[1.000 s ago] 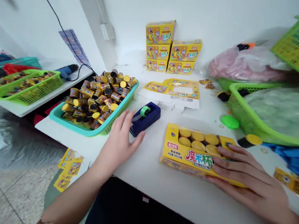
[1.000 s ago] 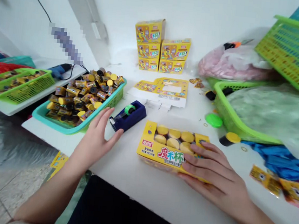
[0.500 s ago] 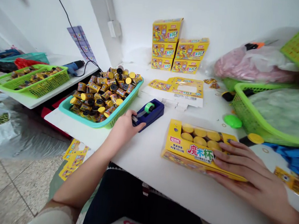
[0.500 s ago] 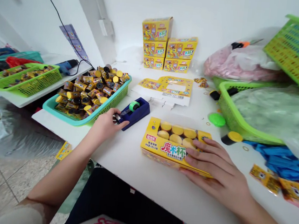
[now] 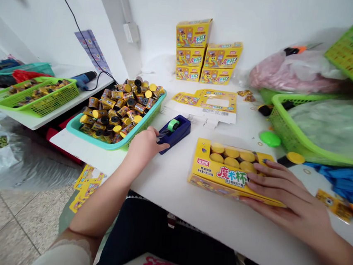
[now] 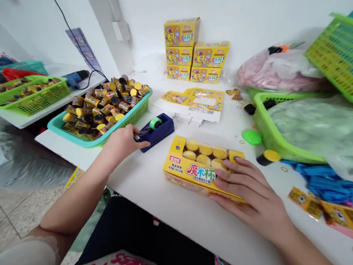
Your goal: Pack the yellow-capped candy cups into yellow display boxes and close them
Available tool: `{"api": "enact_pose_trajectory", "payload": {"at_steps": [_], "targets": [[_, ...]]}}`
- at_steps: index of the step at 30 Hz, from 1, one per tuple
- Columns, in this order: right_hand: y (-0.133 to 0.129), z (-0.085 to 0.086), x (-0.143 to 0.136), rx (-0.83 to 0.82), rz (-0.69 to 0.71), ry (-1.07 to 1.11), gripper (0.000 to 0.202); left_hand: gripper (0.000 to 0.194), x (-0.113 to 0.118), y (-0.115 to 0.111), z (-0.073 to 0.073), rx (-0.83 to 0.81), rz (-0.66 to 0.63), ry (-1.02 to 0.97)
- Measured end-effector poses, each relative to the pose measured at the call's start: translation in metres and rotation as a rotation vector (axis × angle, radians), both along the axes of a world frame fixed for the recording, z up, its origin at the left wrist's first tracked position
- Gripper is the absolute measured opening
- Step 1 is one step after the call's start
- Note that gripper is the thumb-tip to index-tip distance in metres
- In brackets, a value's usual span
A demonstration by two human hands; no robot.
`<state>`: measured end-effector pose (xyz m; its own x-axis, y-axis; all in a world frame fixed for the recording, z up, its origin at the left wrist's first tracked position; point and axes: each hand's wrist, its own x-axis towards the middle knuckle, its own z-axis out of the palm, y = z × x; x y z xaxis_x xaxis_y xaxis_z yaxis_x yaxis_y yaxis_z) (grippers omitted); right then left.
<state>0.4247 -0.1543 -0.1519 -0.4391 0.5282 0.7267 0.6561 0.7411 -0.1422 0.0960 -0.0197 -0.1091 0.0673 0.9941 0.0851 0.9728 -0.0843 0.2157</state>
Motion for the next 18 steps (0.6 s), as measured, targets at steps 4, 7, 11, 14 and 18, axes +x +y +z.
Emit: {"api": "enact_pose_trajectory", "payload": {"at_steps": [4,7,11,14,18], "targets": [[-0.001,-0.001,0.001,0.001,0.007,-0.005,0.051,0.044,0.003,0.003,-0.002,-0.009,0.01,-0.012],[-0.001,0.0,0.0,-0.009,-0.002,0.004,0.05,0.042,0.003,0.002,0.001,0.001,0.014,-0.03],[-0.001,0.002,-0.001,-0.02,-0.002,0.006,0.049,0.035,-0.006,-0.001,0.004,-0.062,-0.008,-0.256],[-0.001,0.002,-0.001,-0.026,0.003,0.002,0.046,0.031,-0.014,0.001,0.001,-0.158,-0.007,-0.468],[-0.001,0.002,-0.001,-0.027,0.009,-0.009,0.043,0.03,-0.017,0.006,-0.005,-0.242,0.014,-0.671]]}}
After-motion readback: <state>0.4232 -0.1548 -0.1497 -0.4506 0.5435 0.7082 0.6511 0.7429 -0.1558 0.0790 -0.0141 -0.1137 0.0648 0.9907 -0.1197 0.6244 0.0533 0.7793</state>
